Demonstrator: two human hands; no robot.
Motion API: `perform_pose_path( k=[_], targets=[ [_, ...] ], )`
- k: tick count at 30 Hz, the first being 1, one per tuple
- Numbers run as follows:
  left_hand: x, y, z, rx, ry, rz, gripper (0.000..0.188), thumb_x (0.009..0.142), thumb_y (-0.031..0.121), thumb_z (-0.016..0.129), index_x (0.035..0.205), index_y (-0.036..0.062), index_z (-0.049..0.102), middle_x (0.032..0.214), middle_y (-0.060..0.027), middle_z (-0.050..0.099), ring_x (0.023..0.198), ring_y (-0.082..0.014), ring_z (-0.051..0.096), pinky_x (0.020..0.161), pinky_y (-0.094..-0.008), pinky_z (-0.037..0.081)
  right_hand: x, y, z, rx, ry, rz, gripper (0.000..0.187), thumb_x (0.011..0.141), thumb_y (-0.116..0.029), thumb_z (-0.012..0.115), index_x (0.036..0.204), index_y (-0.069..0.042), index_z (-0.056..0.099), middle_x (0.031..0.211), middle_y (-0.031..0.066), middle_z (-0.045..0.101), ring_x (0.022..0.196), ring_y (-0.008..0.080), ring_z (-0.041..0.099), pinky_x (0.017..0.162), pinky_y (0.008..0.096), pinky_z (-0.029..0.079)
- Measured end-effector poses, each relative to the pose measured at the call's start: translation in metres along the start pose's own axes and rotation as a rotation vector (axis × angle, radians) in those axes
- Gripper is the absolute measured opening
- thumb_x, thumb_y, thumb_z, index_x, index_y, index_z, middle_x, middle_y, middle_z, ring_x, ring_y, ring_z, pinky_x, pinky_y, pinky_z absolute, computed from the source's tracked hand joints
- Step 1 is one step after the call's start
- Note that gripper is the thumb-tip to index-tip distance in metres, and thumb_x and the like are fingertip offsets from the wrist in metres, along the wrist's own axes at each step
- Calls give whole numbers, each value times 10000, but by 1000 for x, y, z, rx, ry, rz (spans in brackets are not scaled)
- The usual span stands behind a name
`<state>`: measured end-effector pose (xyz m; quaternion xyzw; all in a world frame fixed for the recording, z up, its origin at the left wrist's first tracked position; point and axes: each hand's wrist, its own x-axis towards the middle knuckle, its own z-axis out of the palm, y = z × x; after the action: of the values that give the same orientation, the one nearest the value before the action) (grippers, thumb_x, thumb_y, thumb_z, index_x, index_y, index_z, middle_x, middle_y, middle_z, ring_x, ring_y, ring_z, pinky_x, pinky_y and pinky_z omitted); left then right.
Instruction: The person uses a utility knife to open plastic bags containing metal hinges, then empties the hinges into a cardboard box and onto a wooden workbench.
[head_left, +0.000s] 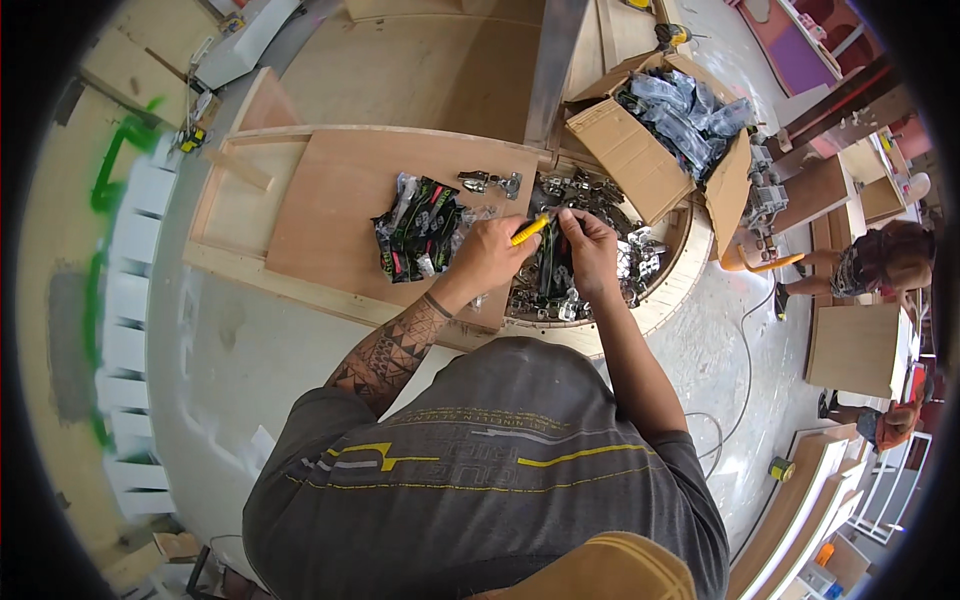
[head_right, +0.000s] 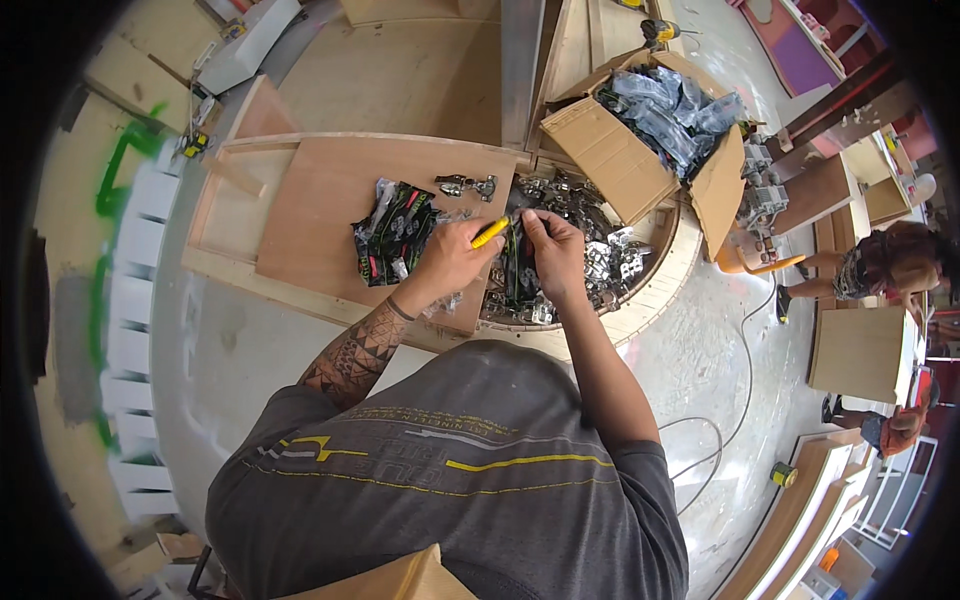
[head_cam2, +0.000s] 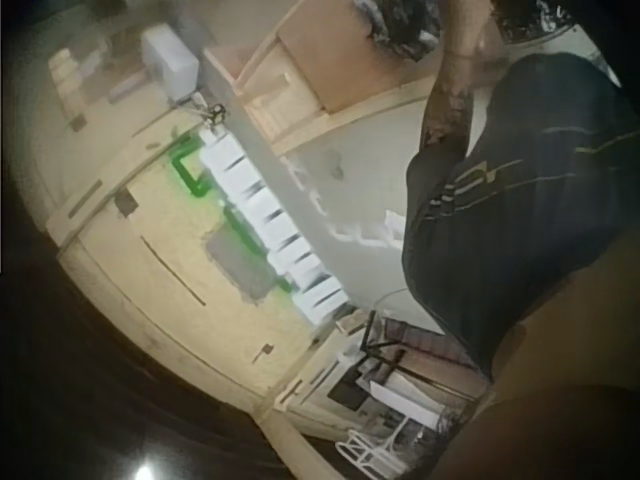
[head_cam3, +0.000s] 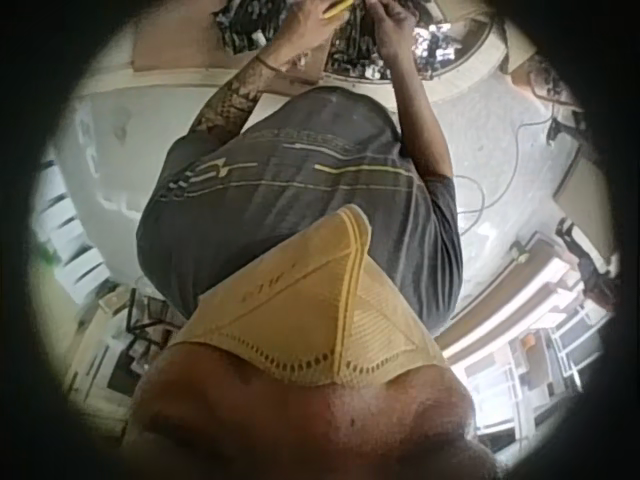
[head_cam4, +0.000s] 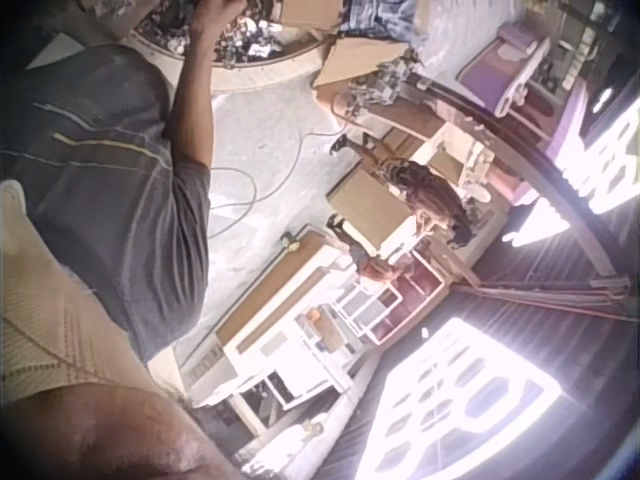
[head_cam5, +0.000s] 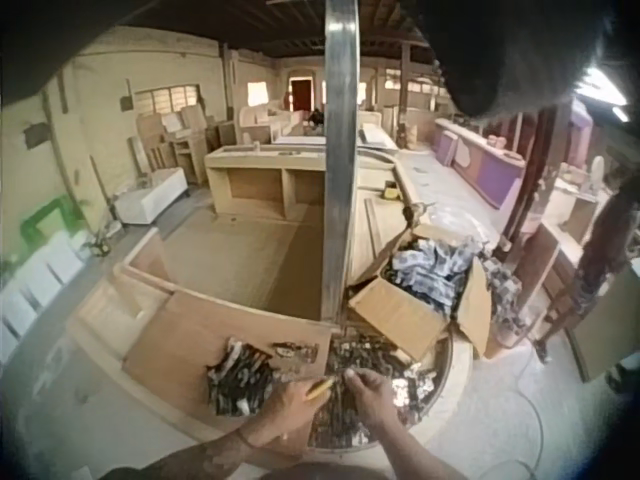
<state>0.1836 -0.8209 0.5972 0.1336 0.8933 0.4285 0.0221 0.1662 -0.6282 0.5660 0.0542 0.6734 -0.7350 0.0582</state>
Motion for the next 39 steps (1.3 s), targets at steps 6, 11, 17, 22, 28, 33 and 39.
perform_pose_path(
  k=[6, 11, 17, 22, 28, 33, 39],
  targets=[
    [-7, -30, -19, -136, 478, -101, 223, 971, 244, 701, 990, 24, 732, 778, -174, 717, 654, -319, 700, 622, -403, 542, 58, 54, 14, 535, 307, 169, 221, 1060, -234, 662, 1090, -18, 693, 851, 15, 692, 666, 111, 623, 575, 266, 524],
    [-9, -62, -34, -342, 645, -242, 250, 985, 244, 707, 945, -1, 735, 789, -85, 751, 728, -169, 707, 699, -315, 533, 56, 31, 44, 493, 6, 295, 406, 1071, -390, 615, 1293, -54, 567, 1048, 85, 681, 872, 216, 690, 770, 408, 584],
    [-3, -117, -26, -496, 697, -309, 234, 984, 208, 688, 968, -21, 737, 820, -92, 763, 757, -154, 708, 720, -309, 541, 20, 54, 84, 261, -261, 432, 357, 984, -109, 740, 1299, -99, 572, 1062, 17, 698, 907, 141, 689, 707, 347, 595],
    [3, -152, -56, -660, 849, -420, 180, 975, 215, 719, 933, 40, 722, 792, 11, 688, 661, -57, 525, 603, -257, 422, -2, 63, 45, 86, -302, 442, 248, 987, -15, 689, 1224, -48, 623, 1027, 5, 699, 863, 101, 664, 786, 317, 571],
    [50, -160, -72, -631, 490, -538, 199, 972, 227, 735, 991, 29, 738, 790, 7, 687, 574, -44, 483, 504, -248, 378, 27, 44, -21, 113, 34, 116, 194, 1003, -27, 649, 1192, -61, 618, 926, -3, 669, 813, 121, 636, 753, 279, 545],
    [71, -154, -48, -644, 289, -505, 241, 957, 212, 733, 965, -29, 733, 807, -43, 722, 740, -112, 637, 678, -293, 497, 67, -39, -90, 214, 328, -126, 208, 993, -20, 593, 1192, -69, 630, 1014, 15, 703, 855, 126, 670, 746, 289, 561],
    [81, -153, -49, -769, 238, -549, 172, 969, 190, 718, 952, 20, 702, 784, -11, 682, 508, -29, 445, 435, -247, 327, 135, -68, -197, 69, 652, -262, 275, 970, -27, 689, 1223, -84, 596, 1015, 19, 692, 797, 131, 674, 627, 288, 556]
  ],
)
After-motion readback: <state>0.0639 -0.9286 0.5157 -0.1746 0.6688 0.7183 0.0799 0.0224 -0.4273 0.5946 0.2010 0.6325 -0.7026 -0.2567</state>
